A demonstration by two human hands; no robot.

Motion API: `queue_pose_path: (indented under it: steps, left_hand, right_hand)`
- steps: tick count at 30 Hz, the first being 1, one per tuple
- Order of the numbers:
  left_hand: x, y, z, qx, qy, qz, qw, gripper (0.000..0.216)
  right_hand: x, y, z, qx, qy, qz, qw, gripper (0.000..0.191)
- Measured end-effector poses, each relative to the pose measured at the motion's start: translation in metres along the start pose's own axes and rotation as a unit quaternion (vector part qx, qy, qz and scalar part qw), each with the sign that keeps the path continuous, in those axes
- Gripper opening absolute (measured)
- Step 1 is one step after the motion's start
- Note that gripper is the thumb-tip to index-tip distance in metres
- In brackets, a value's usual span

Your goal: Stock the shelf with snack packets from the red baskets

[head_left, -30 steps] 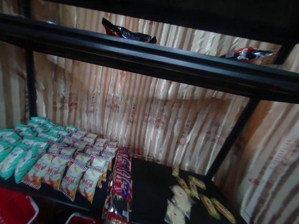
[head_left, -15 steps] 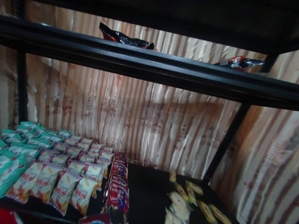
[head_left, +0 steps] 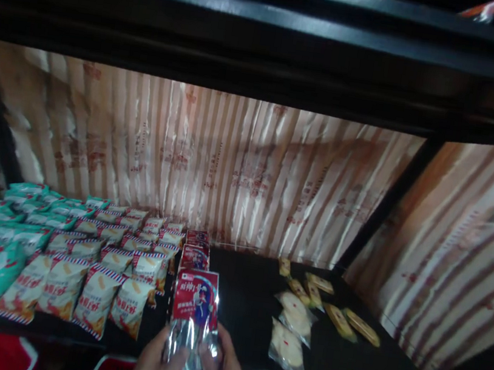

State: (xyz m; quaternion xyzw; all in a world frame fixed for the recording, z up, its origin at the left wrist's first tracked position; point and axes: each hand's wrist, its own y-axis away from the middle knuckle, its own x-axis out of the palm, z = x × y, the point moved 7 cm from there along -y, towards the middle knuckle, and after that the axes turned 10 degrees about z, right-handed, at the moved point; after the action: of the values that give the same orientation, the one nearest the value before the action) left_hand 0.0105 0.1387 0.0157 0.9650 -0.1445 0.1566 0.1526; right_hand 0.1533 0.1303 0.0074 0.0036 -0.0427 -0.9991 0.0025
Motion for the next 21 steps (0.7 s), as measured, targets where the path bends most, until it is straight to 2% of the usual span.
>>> queue_pose_path:
  steps: [1,3,8,12,16,19,21]
  left_hand:
    - [0.007,-0.012,-0.005,0.007,0.022,0.021,1.0,0.057]
    - [0.019,-0.034,-0.017,0.011,0.02,0.042,0.999,0.054]
    - [0.028,-0.073,-0.039,0.004,0.001,0.044,0.999,0.04]
    - [0.024,-0.097,-0.046,0.006,-0.018,0.027,0.999,0.028]
    - [0.016,-0.12,-0.053,0.007,-0.055,0.003,0.998,0.027]
    - [0.005,-0.136,-0.061,0.005,-0.128,-0.037,0.991,0.029]
    - [-0.002,-0.147,-0.069,0.014,-0.206,-0.066,0.976,0.031]
  right_hand:
    - [-0.003,-0.009,0.003,0.001,-0.029,0.005,1.0,0.065]
    - [-0.015,-0.025,0.011,-0.01,-0.071,-0.025,0.997,0.077]
    - [-0.031,-0.063,0.023,-0.017,-0.081,-0.039,0.996,0.076]
    - [-0.037,-0.089,0.028,0.001,-0.056,-0.038,0.998,0.075]
    - [-0.038,-0.116,0.034,0.001,-0.011,-0.016,1.0,0.068]
    - [-0.037,-0.138,0.036,0.0,0.019,-0.006,1.0,0.064]
    - [-0.036,-0.152,0.037,-0.007,0.048,0.001,0.999,0.055]
